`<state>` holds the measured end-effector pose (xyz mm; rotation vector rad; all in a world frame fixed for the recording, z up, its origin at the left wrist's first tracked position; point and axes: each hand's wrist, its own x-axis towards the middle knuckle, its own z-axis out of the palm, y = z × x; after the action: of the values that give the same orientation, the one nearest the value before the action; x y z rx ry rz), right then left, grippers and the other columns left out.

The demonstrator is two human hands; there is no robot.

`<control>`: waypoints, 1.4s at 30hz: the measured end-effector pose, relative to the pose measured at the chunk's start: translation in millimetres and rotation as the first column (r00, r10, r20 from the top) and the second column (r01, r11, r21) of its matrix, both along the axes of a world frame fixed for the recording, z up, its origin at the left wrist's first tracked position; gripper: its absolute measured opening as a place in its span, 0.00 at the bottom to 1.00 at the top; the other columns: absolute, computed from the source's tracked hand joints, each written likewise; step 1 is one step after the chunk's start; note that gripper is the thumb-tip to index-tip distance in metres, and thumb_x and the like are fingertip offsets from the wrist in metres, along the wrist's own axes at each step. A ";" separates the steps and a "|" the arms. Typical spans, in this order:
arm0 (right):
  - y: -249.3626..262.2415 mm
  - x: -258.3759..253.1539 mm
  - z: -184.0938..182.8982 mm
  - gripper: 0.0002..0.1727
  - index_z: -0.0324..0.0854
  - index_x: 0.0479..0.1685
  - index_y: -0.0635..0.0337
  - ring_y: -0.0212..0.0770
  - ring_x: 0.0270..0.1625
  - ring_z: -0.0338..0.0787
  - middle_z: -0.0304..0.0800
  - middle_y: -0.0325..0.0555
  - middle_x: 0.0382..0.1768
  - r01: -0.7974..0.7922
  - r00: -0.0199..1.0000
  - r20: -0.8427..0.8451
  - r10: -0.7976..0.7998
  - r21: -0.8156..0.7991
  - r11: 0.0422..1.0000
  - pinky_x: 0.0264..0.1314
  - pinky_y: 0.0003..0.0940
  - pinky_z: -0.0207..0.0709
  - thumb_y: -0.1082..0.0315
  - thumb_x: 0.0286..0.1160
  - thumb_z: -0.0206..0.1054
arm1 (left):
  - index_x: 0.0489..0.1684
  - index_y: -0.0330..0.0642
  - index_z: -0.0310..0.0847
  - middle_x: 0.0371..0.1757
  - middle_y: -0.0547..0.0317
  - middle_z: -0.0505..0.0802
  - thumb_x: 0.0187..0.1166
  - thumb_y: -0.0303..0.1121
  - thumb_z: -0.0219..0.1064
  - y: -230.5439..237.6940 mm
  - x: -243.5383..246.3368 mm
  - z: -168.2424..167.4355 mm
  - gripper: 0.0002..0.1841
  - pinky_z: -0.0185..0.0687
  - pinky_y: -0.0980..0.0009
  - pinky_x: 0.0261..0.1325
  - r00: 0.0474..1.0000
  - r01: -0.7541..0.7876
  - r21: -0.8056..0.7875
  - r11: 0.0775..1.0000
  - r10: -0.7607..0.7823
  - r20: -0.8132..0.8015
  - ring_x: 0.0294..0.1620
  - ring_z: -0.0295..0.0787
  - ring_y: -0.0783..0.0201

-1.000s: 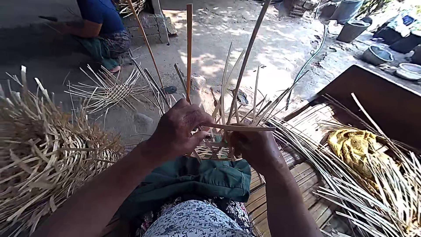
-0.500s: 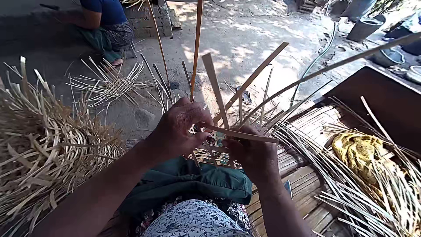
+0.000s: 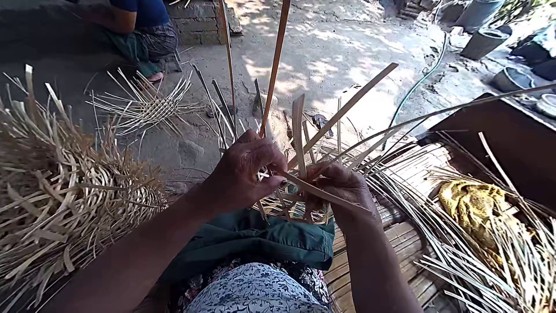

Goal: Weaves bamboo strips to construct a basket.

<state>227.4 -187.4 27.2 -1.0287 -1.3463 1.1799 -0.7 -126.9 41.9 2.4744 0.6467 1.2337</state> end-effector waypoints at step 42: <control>6.0 -7.7 -16.8 0.12 0.89 0.56 0.61 0.29 0.39 0.89 0.88 0.44 0.45 0.117 0.862 0.333 -0.383 0.604 0.788 0.41 0.26 0.89 0.70 0.76 0.73 | 0.77 0.52 0.81 0.43 0.52 0.94 0.82 0.36 0.67 -6.1 7.5 -1.9 0.23 0.83 0.59 0.39 0.924 -0.106 0.322 0.941 0.213 -0.317 0.41 0.87 0.51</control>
<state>219.6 -181.4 10.4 -1.0181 -1.7038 0.2831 6.8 -132.9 40.0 2.9876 0.8191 1.0154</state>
